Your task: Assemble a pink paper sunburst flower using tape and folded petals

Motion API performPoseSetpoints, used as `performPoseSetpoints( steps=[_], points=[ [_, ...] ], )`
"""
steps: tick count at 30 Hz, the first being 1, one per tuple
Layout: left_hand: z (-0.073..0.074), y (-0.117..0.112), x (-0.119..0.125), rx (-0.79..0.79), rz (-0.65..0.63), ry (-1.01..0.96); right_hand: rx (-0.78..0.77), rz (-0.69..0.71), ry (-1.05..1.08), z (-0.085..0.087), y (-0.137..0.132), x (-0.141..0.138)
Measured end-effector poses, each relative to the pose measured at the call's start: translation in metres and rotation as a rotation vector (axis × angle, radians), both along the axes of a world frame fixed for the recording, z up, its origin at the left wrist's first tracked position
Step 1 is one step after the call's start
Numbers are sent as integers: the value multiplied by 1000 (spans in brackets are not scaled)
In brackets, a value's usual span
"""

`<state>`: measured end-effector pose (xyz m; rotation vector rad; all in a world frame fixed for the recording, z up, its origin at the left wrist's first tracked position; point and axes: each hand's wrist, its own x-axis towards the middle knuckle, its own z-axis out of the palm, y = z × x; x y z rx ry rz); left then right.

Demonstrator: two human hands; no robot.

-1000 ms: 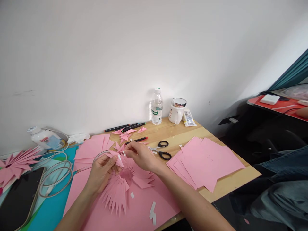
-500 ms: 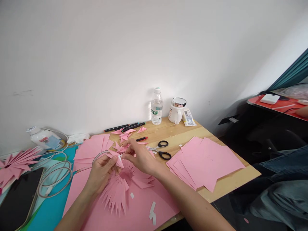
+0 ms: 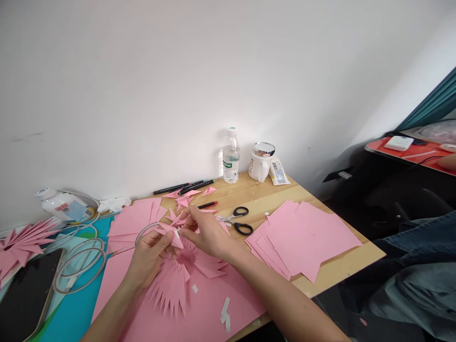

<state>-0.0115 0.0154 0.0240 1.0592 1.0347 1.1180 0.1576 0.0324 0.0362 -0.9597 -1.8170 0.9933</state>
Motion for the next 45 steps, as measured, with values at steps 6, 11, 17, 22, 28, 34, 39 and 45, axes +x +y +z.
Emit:
performPoseSetpoints(
  steps=[6, 11, 17, 22, 28, 34, 39, 45],
  points=[
    [1, 1, -1, 21, 21, 3, -12, -36, 80, 2, -3, -7],
    [0, 2, -2, 83, 39, 20, -9, -134, 106, -2, -4, -13],
    [1, -1, -1, 116, 51, -6, 91, -200, 180, 1, -7, -15],
    [4, -2, 1, 107, 80, -43, 197, -212, 210, 1, -11, -20],
    [5, -1, 1, 91, 86, -26, 264, -195, 193, 2, -11, -20],
    [2, 0, 0, 111, 91, -5, 266, -93, 2, 2, -8, -15],
    [5, -3, 5, 79, 97, -123, 265, -128, -63, -7, -8, -16],
    [10, -4, 6, 44, 55, -190, 148, -128, 13, -9, -5, -17]
  ],
)
